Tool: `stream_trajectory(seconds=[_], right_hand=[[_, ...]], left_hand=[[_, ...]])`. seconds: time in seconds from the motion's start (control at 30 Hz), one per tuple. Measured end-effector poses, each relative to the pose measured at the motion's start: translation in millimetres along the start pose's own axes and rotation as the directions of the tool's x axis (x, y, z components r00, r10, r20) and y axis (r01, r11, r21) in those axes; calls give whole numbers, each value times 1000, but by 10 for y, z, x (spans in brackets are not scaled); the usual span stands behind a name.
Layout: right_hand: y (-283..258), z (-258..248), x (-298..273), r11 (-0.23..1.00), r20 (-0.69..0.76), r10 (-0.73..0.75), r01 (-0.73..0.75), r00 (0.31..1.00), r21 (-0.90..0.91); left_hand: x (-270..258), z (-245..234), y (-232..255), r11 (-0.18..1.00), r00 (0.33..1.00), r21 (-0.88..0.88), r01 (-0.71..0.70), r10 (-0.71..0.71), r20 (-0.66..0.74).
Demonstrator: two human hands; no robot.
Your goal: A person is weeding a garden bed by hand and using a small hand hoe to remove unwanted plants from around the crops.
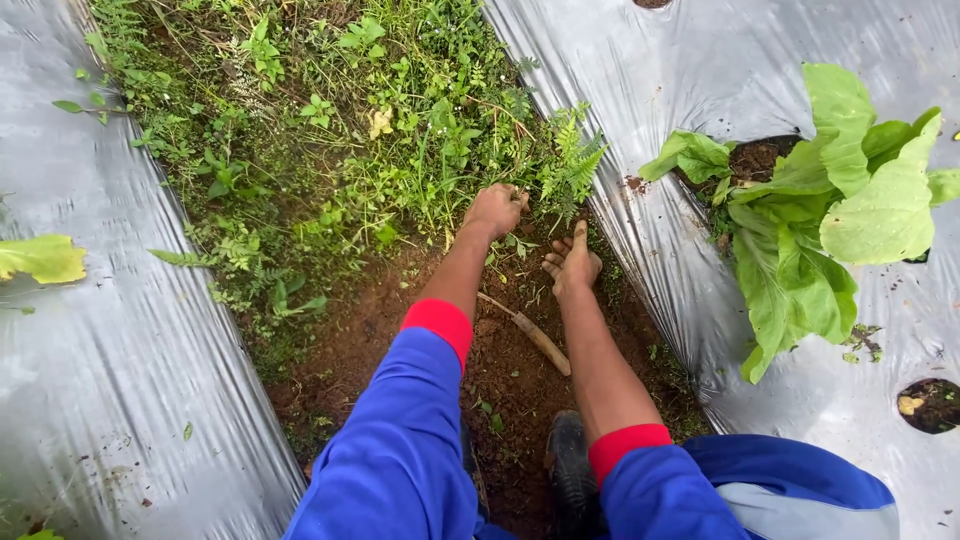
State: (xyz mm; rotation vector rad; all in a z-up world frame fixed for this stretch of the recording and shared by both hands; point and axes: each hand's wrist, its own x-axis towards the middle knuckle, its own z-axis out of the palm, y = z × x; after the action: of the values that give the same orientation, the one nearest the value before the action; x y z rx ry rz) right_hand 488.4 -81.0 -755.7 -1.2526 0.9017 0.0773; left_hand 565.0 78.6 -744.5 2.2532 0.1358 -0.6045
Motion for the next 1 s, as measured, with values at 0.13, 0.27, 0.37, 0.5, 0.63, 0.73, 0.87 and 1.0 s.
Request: stream_trajectory(seconds=[0.13,0.27,0.37,0.5,0.63,0.73,0.87,1.0], right_hand=[[135,-39,478,998,-97,34,-28,995,57],[330,-16,278,1000,-103,-25,27,994,15],[599,-138,60,963,149,-66,102,987,-251],[747,-248,105,936,108,-141,168,984,-310],[406,-247,119,493,17,-384,220,923,-842],[387,-220,337,277,179,-367,291,913,-916],[424,-215,251,194,494,-381,590,782,-784],[338,-93,54,732,291,-372,472,881,-492]], left_hand=[[110,63,-196,991,997,132,-8,-1,71],[145,82,-213,982,994,190,-23,2,111],[121,55,-173,988,994,155,-11,-6,110],[-39,-57,-80,994,993,105,10,-22,113],[-138,-195,-7,990,989,139,10,-30,145],[78,12,-143,996,992,89,26,-37,122],[41,-40,-45,992,990,122,11,-28,141],[77,19,-50,990,990,143,-1,-19,138]])
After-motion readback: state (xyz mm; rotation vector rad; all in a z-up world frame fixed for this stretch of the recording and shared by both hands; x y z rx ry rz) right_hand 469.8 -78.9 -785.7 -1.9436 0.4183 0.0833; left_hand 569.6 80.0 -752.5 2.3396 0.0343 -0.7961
